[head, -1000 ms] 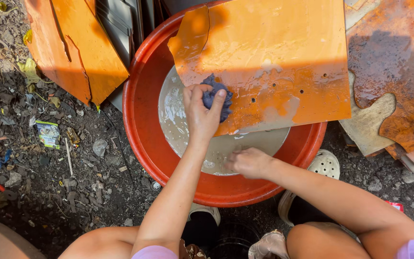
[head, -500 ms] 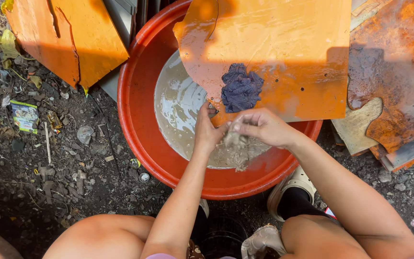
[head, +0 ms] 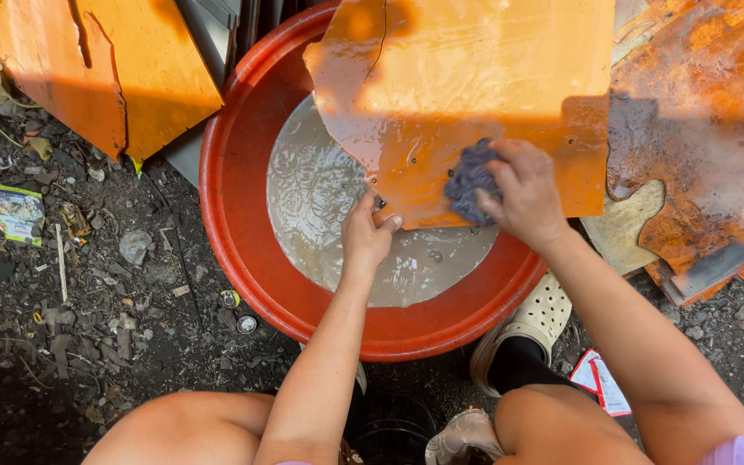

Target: The person scrubs several orange painted metal sign pieces with a dark cloth in a red basin of soapy water. They handle each piece one at a time, scrubbing both sides and rinsing the cloth in the basin between pieces.

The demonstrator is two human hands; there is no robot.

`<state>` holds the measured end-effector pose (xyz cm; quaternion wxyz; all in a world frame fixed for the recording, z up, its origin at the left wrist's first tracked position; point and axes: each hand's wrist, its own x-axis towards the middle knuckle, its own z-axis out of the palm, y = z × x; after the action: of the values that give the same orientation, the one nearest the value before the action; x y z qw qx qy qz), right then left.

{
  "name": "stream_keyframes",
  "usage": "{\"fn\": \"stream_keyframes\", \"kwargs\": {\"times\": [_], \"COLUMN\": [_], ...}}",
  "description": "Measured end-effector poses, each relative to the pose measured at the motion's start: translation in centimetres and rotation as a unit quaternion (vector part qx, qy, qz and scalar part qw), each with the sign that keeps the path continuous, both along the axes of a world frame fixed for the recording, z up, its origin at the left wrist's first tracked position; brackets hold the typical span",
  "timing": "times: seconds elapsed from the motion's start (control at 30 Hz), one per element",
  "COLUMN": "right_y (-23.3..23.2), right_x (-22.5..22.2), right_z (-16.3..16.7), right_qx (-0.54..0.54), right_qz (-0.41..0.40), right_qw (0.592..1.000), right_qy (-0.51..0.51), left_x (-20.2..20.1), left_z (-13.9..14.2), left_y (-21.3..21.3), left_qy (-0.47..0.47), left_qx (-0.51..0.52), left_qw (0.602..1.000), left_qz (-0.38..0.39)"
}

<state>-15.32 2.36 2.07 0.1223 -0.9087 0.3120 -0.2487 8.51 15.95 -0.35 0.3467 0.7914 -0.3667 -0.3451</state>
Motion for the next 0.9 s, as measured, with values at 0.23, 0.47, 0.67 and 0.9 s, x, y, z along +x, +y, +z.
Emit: {"fn": "stream_keyframes", "kwargs": {"times": [0.23,0.47,0.67,0.9], "right_y": [2.3,3.0,2.4,2.9], "right_x": [7.3,-0.8,-0.5,2.0], "right_z": [-2.0,-0.7,-1.1,-1.0], "right_qx": [-0.014,-0.036,0.035,0.065], "right_qz": [-0.03,-0.006,-0.017,0.106], "right_qw": [0.999,0.998,0.999,0.986], "right_qy": [-0.029,0.057,0.032,0.108], "left_x": [-0.1,0.0,0.1,0.6], "left_z": [-0.6,0.4,0.2,0.7], "left_y": [0.3,-0.1,-0.3,-0.4], "left_qy": [-0.029,0.058,0.031,0.034], "left_qx": [0.054,0.048,0.06,0.047], "left_qw": [0.998,0.995,0.996,0.997], "left_qz": [0.011,0.066,0.055,0.05]}}
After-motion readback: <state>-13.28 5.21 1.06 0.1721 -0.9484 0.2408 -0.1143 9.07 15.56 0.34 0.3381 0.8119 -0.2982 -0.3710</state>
